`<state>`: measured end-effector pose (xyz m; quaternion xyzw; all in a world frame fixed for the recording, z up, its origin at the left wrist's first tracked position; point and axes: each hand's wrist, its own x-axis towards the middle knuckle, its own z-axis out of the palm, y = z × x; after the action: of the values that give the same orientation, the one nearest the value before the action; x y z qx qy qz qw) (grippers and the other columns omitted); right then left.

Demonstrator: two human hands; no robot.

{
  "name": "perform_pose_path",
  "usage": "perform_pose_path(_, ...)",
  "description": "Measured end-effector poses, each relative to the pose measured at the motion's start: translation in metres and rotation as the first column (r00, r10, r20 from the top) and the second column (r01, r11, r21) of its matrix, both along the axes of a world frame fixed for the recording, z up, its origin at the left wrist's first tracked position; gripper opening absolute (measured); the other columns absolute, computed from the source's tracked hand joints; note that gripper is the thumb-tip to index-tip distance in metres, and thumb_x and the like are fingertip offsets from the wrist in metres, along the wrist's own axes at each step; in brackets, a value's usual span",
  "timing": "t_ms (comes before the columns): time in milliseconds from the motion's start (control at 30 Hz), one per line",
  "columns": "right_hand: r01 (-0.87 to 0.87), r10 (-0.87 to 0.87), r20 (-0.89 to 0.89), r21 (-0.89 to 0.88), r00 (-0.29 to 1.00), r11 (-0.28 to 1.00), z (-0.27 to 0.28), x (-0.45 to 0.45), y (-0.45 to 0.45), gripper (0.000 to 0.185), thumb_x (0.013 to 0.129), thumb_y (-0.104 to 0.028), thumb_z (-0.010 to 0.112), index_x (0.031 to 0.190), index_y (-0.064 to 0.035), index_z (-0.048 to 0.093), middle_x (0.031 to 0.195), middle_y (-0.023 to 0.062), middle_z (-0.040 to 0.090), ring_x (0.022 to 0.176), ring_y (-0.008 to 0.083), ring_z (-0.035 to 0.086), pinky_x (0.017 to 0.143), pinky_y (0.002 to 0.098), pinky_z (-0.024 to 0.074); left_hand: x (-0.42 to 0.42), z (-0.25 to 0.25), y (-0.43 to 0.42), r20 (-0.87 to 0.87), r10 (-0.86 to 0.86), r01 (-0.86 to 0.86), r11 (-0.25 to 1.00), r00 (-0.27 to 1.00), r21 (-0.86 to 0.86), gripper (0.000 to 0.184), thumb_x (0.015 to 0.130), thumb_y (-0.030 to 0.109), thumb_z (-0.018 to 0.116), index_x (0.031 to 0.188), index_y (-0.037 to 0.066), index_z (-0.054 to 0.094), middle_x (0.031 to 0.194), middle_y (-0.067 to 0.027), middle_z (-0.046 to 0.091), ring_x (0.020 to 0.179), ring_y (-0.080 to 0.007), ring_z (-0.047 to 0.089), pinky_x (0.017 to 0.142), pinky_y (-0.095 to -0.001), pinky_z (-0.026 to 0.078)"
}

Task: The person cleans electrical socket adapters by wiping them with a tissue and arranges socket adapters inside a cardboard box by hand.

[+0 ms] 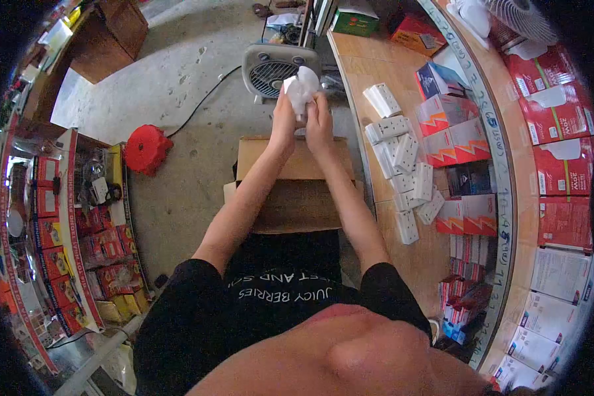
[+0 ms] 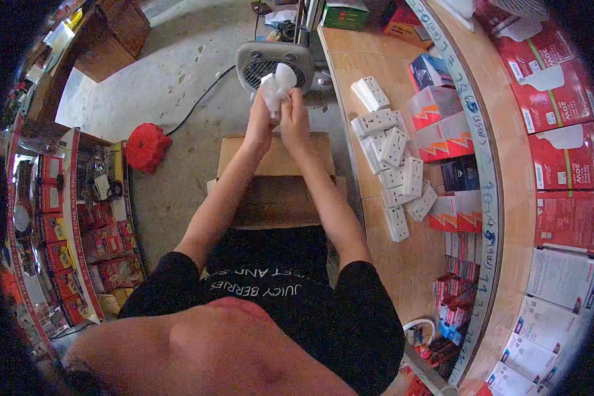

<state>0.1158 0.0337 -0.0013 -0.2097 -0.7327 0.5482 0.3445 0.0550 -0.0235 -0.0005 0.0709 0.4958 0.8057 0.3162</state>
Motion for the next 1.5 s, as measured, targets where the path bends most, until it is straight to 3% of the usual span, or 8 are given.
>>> perform_pose_path(133, -0.068, 0.073, -0.025, 0.167, 0.997, 0.984, -0.001, 0.0, -0.011, 0.02, 0.094, -0.019, 0.038, 0.105, -0.004, 0.045, 0.086, 0.0241, 0.058, 0.084, 0.0436, 0.057, 0.071, 0.0445, 0.043, -0.021, -0.026, 0.0, 0.175, -0.079, 0.049, 0.984, 0.981, 0.173, 0.039, 0.095, 0.037, 0.041, 0.125, 0.012, 0.047, 0.105, -0.0026, 0.057, 0.095, -0.015, 0.056, 0.079, -0.0302, 0.045)
perform_pose_path(267, -0.118, 0.103, 0.104, 0.148, 0.989, 0.982, 0.011, 0.01, -0.021, 0.021, 0.094, -0.019, 0.039, 0.106, -0.0037, 0.045, 0.088, 0.0218, 0.058, 0.084, 0.0385, 0.058, 0.072, 0.0424, 0.0429, -0.037, -0.024, -0.006, 0.02, 0.134, -0.136, 0.987, 0.991, 0.084, 0.037, 0.093, 0.035, 0.046, 0.121, 0.01, 0.05, 0.101, -0.004, 0.057, 0.087, -0.014, 0.055, 0.074, -0.0287, 0.045)
perform_pose_path(467, 0.335, -0.396, -0.223, -0.27, 0.891, 0.903, -0.002, 0.004, 0.013, 0.026, 0.096, -0.023, 0.039, 0.112, -0.0031, 0.042, 0.104, 0.017, 0.052, 0.093, 0.0263, 0.051, 0.084, 0.0376, 0.0397, -0.009, 0.026, -0.013, -0.241, 0.087, -0.1, 0.994, 0.967, -0.041, 0.047, 0.093, 0.035, 0.048, 0.129, 0.004, 0.047, 0.11, -0.0067, 0.056, 0.097, -0.0149, 0.051, 0.085, -0.028, 0.04)
perform_pose_path(567, 0.289, -0.297, -0.251, -0.068, 0.921, 0.955, -0.008, 0.003, 0.012, 0.024, 0.095, -0.019, 0.041, 0.113, -0.0028, 0.042, 0.1, 0.0133, 0.051, 0.094, 0.0221, 0.049, 0.087, 0.0356, 0.0379, 0.008, 0.028, -0.009, -0.261, -0.121, 0.09, 0.988, 0.958, -0.127, 0.047, 0.092, 0.033, 0.049, 0.129, 0.004, 0.048, 0.121, -0.0085, 0.054, 0.109, -0.0175, 0.048, 0.096, -0.0285, 0.034)
perform_pose_path(733, 0.165, -0.162, -0.064, 0.048, 0.985, 0.985, 0.002, 0.007, 0.0, 0.027, 0.097, -0.025, 0.037, 0.116, -0.0049, 0.043, 0.099, 0.02, 0.059, 0.093, 0.0351, 0.059, 0.08, 0.0409, 0.0437, 0.018, 0.02, -0.008, -0.102, -0.055, 0.051, 0.998, 0.993, -0.038, 0.046, 0.093, 0.033, 0.046, 0.129, 0.003, 0.045, 0.118, -0.0081, 0.054, 0.106, -0.018, 0.049, 0.095, -0.0295, 0.035)
perform_pose_path(1033, -0.048, 0.049, -0.004, 0.16, 0.999, 0.986, 0.004, 0.005, -0.013, 0.024, 0.096, -0.019, 0.042, 0.113, -0.0026, 0.045, 0.101, 0.0182, 0.059, 0.093, 0.0282, 0.058, 0.081, 0.0367, 0.0437, -0.029, -0.046, 0.009, 0.074, 0.042, -0.05, 0.993, 0.996, 0.107, 0.033, 0.092, 0.032, 0.042, 0.112, 0.007, 0.049, 0.105, -0.0066, 0.054, 0.096, -0.0172, 0.053, 0.079, -0.0331, 0.045)
perform_pose_path(1200, -0.022, 0.017, 0.02, 0.235, 1.0, 0.972, -0.002, 0.005, -0.015, 0.024, 0.096, -0.02, 0.039, 0.115, -0.0045, 0.041, 0.101, 0.0263, 0.059, 0.092, 0.0471, 0.055, 0.076, 0.0495, 0.0432, -0.021, -0.04, 0.021, -0.173, 0.038, -0.035, 0.999, 0.984, 0.023, 0.033, 0.092, 0.03, 0.044, 0.113, 0.006, 0.051, 0.101, -0.0079, 0.057, 0.091, -0.017, 0.056, 0.078, -0.0323, 0.045)
perform_pose_path(1500, 0.167, -0.156, -0.092, 0.135, 0.984, 0.977, -0.013, -0.005, 0.008, 0.027, 0.096, -0.022, 0.04, 0.115, -0.0038, 0.043, 0.099, 0.0254, 0.059, 0.091, 0.0427, 0.058, 0.078, 0.0458, 0.0444, -0.002, -0.032, 0.022, -0.322, -0.105, 0.07, 0.99, 0.941, -0.12, 0.042, 0.095, 0.032, 0.037, 0.125, 0.004, 0.047, 0.114, -0.0119, 0.057, 0.104, -0.0204, 0.054, 0.09, -0.0324, 0.041)
